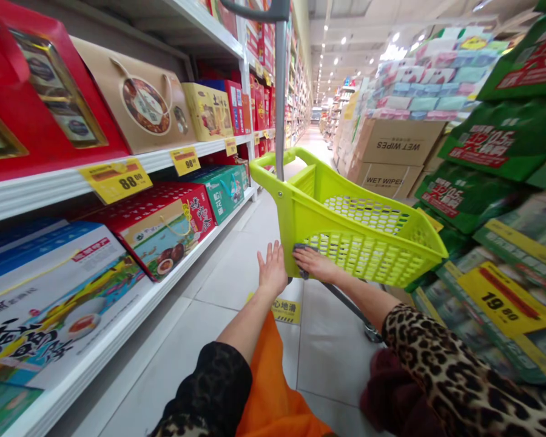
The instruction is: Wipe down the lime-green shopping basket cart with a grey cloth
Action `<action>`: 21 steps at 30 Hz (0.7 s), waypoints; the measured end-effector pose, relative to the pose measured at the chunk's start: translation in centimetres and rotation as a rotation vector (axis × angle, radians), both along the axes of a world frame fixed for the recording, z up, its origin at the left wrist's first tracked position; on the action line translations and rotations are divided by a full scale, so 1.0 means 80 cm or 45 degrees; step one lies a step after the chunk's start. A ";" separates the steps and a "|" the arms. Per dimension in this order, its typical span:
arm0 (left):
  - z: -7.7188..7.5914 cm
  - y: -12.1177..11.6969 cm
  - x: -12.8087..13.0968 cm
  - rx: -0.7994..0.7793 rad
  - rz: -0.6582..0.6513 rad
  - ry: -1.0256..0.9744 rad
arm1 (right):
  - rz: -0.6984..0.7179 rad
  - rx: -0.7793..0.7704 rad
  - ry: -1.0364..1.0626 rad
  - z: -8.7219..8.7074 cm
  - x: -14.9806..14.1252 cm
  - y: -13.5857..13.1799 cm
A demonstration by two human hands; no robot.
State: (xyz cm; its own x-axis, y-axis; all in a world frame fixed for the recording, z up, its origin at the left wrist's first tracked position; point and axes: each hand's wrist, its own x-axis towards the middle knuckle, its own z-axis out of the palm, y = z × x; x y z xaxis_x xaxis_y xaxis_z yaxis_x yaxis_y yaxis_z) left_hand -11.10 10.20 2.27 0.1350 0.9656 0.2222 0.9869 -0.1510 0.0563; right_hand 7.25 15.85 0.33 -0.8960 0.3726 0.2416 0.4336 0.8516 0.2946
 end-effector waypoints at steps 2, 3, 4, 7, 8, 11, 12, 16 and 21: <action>0.004 0.002 -0.003 -0.009 -0.003 0.007 | 0.034 -0.033 -0.047 -0.010 -0.006 -0.006; 0.007 0.003 -0.004 -0.011 0.000 0.007 | 0.051 -0.029 -0.044 -0.003 -0.011 -0.005; 0.011 0.005 -0.005 -0.008 0.005 0.004 | 0.061 -0.005 -0.014 0.013 -0.018 -0.001; 0.024 0.011 -0.006 0.024 0.032 0.004 | 0.039 0.152 0.200 0.085 -0.039 0.022; 0.028 0.013 -0.007 0.038 0.037 0.009 | 0.019 0.201 0.277 0.109 -0.044 0.030; 0.037 0.017 -0.006 0.068 0.037 0.030 | -0.041 0.261 0.386 0.148 -0.047 0.044; 0.040 0.018 -0.006 0.076 0.034 0.036 | -0.046 0.243 0.363 0.145 -0.044 0.044; 0.048 0.017 -0.003 0.106 0.018 0.061 | -0.016 0.088 0.147 0.077 -0.018 0.024; 0.061 0.018 0.000 0.105 0.005 0.087 | 0.012 -0.009 0.066 0.044 -0.010 0.008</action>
State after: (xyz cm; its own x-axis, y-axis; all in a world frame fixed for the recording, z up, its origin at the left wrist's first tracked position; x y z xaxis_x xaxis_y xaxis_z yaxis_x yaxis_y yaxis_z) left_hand -11.13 11.63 7.13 0.1486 0.9451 0.2911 0.9887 -0.1482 -0.0235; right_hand 6.41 16.45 3.89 -0.8859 0.3657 0.2855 0.4398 0.8578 0.2659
